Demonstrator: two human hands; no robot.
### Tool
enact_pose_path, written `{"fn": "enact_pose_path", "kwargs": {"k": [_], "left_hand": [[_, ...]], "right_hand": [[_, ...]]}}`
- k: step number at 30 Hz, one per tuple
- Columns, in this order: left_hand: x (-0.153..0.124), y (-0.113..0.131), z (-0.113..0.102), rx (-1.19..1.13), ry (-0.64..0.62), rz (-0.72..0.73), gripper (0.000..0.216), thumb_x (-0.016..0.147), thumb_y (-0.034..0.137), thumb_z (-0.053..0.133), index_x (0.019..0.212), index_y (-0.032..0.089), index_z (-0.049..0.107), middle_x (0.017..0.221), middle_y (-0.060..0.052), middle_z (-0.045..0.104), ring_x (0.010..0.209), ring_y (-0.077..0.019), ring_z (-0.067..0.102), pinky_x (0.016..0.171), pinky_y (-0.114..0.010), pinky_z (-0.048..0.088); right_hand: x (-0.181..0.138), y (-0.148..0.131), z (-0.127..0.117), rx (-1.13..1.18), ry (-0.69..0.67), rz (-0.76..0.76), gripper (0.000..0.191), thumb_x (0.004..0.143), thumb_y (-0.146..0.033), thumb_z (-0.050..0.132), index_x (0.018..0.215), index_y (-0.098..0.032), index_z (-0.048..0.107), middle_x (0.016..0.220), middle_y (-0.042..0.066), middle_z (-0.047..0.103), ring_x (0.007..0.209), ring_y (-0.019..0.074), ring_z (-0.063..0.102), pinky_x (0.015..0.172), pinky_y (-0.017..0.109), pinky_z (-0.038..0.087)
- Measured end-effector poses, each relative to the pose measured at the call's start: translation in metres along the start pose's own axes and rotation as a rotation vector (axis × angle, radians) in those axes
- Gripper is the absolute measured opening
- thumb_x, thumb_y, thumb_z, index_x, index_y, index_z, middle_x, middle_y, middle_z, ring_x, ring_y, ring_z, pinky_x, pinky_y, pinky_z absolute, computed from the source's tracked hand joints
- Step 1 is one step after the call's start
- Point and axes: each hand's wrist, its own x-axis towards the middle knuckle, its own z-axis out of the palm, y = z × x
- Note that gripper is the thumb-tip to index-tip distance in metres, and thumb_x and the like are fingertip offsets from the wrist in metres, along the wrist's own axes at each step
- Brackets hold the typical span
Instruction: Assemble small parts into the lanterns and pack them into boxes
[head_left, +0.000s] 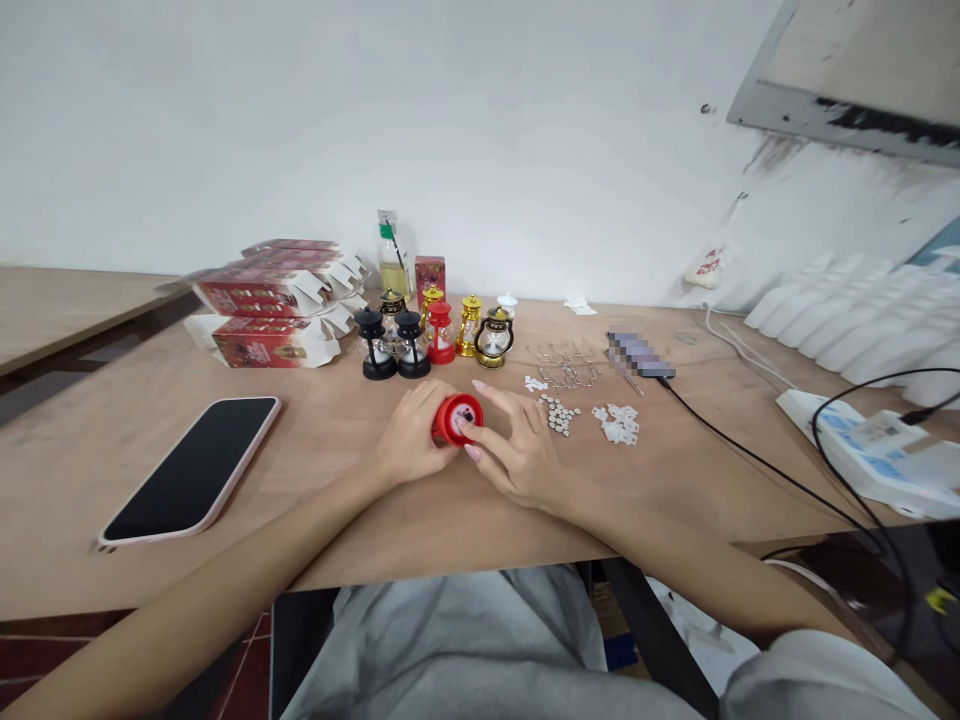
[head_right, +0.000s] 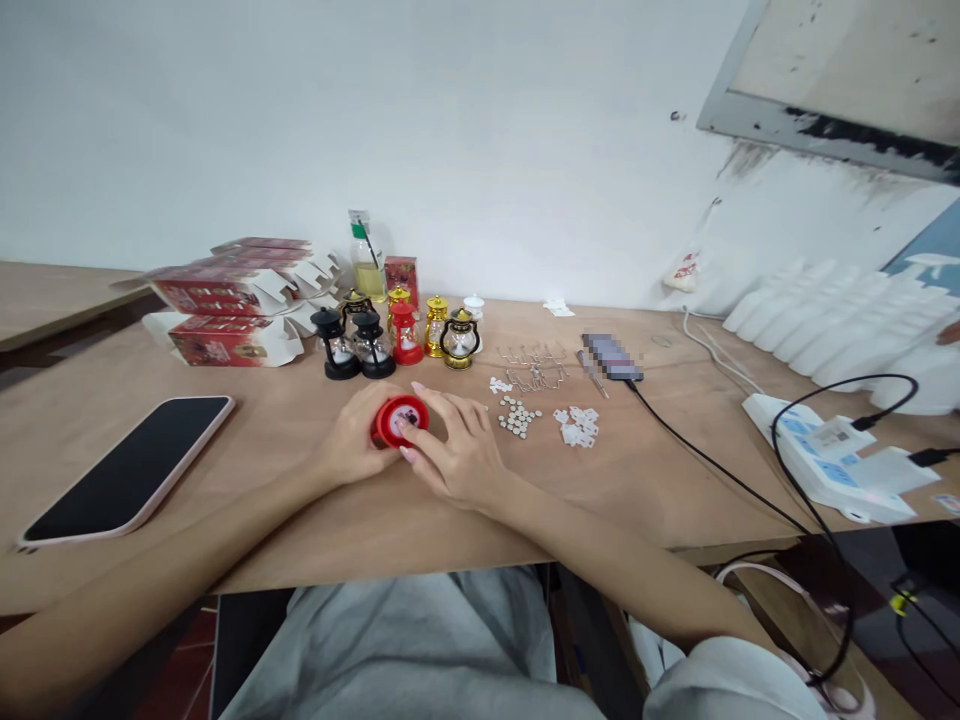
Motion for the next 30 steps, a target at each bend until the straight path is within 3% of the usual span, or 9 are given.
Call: {"fn": "enact_pose_path", "kwargs": {"k": [5, 7, 10, 14, 17, 26, 28, 30], "left_hand": [[0.002, 0.0, -0.004, -0.028, 0.053, -0.012, 0.029, 0.074, 0.028, 0.061, 0.099, 0.017, 0.051, 0.096, -0.007, 0.06, 0.09, -0.0222, 0.058, 0.079, -0.034, 0.048], [0.001, 0.0, -0.005, -0.02, 0.051, -0.031, 0.028, 0.075, 0.027, 0.06, 0.099, 0.017, 0.051, 0.097, -0.006, 0.06, 0.091, -0.0219, 0.059, 0.079, -0.033, 0.048], [0.001, 0.001, -0.004, -0.003, 0.049, -0.041, 0.028, 0.074, 0.027, 0.06, 0.099, 0.017, 0.051, 0.096, -0.006, 0.061, 0.091, -0.0219, 0.059, 0.08, -0.033, 0.048], [0.001, 0.001, -0.003, 0.012, 0.054, -0.019, 0.029, 0.075, 0.029, 0.061, 0.099, 0.016, 0.051, 0.097, -0.007, 0.061, 0.091, -0.0226, 0.059, 0.081, -0.035, 0.048], [0.001, 0.0, -0.002, 0.02, 0.05, -0.011, 0.029, 0.076, 0.031, 0.06, 0.099, 0.016, 0.051, 0.097, -0.008, 0.061, 0.091, -0.0227, 0.059, 0.081, -0.035, 0.048], [0.0, -0.001, -0.003, 0.031, 0.057, -0.022, 0.03, 0.074, 0.03, 0.061, 0.099, 0.017, 0.051, 0.097, -0.007, 0.061, 0.092, -0.0231, 0.058, 0.08, -0.035, 0.048], [0.0, -0.001, -0.003, 0.035, 0.062, -0.013, 0.03, 0.074, 0.028, 0.061, 0.099, 0.017, 0.051, 0.097, -0.007, 0.061, 0.091, -0.023, 0.059, 0.08, -0.035, 0.048], [0.0, -0.001, -0.002, 0.034, 0.069, 0.0, 0.03, 0.073, 0.027, 0.061, 0.098, 0.017, 0.051, 0.096, -0.007, 0.061, 0.09, -0.0229, 0.059, 0.08, -0.035, 0.048]], "right_hand": [[0.004, 0.021, -0.012, -0.006, 0.051, -0.032, 0.031, 0.087, -0.021, 0.052, 0.116, -0.025, 0.062, 0.132, 0.011, 0.052, 0.116, 0.0242, 0.051, 0.093, 0.04, 0.042], [0.004, 0.04, -0.026, -0.036, -0.001, 0.023, 0.031, 0.086, -0.016, 0.051, 0.114, -0.023, 0.063, 0.123, 0.011, 0.059, 0.112, 0.0241, 0.054, 0.094, 0.04, 0.042], [-0.001, 0.083, -0.055, -0.062, -0.236, 0.274, 0.027, 0.086, -0.014, 0.048, 0.105, -0.021, 0.066, 0.103, 0.009, 0.068, 0.099, 0.0245, 0.06, 0.088, 0.041, 0.045], [-0.022, 0.147, -0.09, 0.087, -0.636, 0.637, 0.027, 0.078, -0.017, 0.058, 0.103, -0.021, 0.068, 0.105, 0.008, 0.069, 0.09, 0.0231, 0.064, 0.077, 0.034, 0.05], [-0.038, 0.179, -0.1, 0.153, -0.764, 0.84, 0.026, 0.073, -0.024, 0.066, 0.098, -0.017, 0.068, 0.1, 0.011, 0.07, 0.08, 0.0214, 0.065, 0.069, 0.031, 0.049], [-0.055, 0.202, -0.084, 0.435, -0.802, 0.948, 0.034, 0.064, -0.048, 0.072, 0.072, -0.018, 0.058, 0.07, 0.006, 0.067, 0.062, 0.0175, 0.061, 0.053, 0.029, 0.045], [-0.054, 0.204, -0.083, 0.41, -0.738, 0.951, 0.036, 0.063, -0.05, 0.072, 0.069, -0.018, 0.055, 0.065, 0.003, 0.064, 0.06, 0.0165, 0.059, 0.052, 0.028, 0.043], [-0.048, 0.202, -0.081, 0.378, -0.579, 0.932, 0.037, 0.064, -0.052, 0.072, 0.068, -0.019, 0.054, 0.063, 0.001, 0.062, 0.061, 0.0159, 0.058, 0.054, 0.027, 0.043]]}}
